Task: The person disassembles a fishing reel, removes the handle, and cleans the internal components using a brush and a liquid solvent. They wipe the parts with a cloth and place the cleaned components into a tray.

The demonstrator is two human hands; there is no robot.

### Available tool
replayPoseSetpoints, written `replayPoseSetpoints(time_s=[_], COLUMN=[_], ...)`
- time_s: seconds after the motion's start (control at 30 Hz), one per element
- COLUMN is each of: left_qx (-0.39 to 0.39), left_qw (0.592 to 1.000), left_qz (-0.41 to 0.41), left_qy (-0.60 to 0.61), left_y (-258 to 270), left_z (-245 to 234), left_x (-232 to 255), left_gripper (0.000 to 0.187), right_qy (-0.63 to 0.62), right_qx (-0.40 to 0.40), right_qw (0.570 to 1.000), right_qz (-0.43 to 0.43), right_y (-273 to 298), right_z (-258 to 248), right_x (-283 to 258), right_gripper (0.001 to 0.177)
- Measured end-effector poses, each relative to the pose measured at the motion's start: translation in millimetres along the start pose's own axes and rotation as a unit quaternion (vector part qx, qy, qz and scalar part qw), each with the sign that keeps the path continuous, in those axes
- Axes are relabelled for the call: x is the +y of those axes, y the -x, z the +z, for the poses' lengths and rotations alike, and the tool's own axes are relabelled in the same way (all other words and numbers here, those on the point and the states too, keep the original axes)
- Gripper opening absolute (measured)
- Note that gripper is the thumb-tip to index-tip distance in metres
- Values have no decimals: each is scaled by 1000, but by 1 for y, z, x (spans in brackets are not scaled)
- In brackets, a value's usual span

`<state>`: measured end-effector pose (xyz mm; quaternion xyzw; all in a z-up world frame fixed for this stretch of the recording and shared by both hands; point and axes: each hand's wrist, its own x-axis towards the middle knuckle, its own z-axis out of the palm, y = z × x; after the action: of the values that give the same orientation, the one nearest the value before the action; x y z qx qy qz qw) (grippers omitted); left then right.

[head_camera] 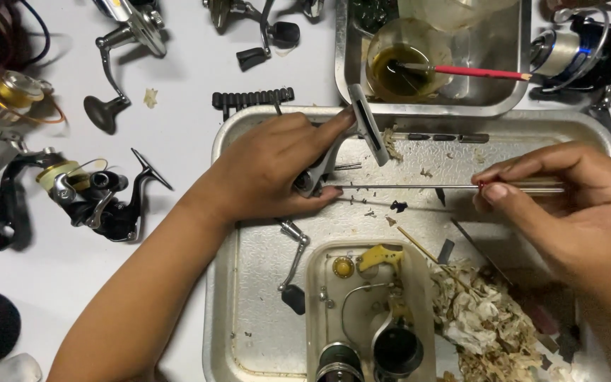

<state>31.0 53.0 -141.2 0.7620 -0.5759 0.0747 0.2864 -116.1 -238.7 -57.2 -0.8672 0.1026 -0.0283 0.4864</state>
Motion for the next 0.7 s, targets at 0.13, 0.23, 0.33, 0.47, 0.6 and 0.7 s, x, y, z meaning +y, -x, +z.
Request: replayPoseSetpoints(time_s=[0.13, 0.23, 0.33, 0.47, 0.6, 0.7], left_qx=[-2, -2, 5, -11, -28, -30], left_qw=[1000, 1000, 999, 999, 998, 999], left_qz=[1, 6, 18, 16, 6, -3], left_qy=[12, 24, 38, 42, 48, 37], left_y=[0, 0, 1, 7, 4, 3], left_z=[0, 1, 1, 5, 1, -1], left_x=[0, 1, 0, -2, 0, 0], left_gripper=[86, 85, 80, 85, 83, 84], right_qy=[-31, -36, -32, -32, -47, -46], right_qx=[18, 24, 20, 13, 22, 12], right_qw=[999, 999, 999, 999, 998, 999], right_qz=[6, 32, 35, 36, 26, 16], right_y=[-1, -2, -2, -1, -1, -2], right_z=[3, 4, 5, 4, 6, 4], right_x=[-2, -5, -8, -6, -2, -1], right_gripper=[13, 12, 12, 12, 15, 14])
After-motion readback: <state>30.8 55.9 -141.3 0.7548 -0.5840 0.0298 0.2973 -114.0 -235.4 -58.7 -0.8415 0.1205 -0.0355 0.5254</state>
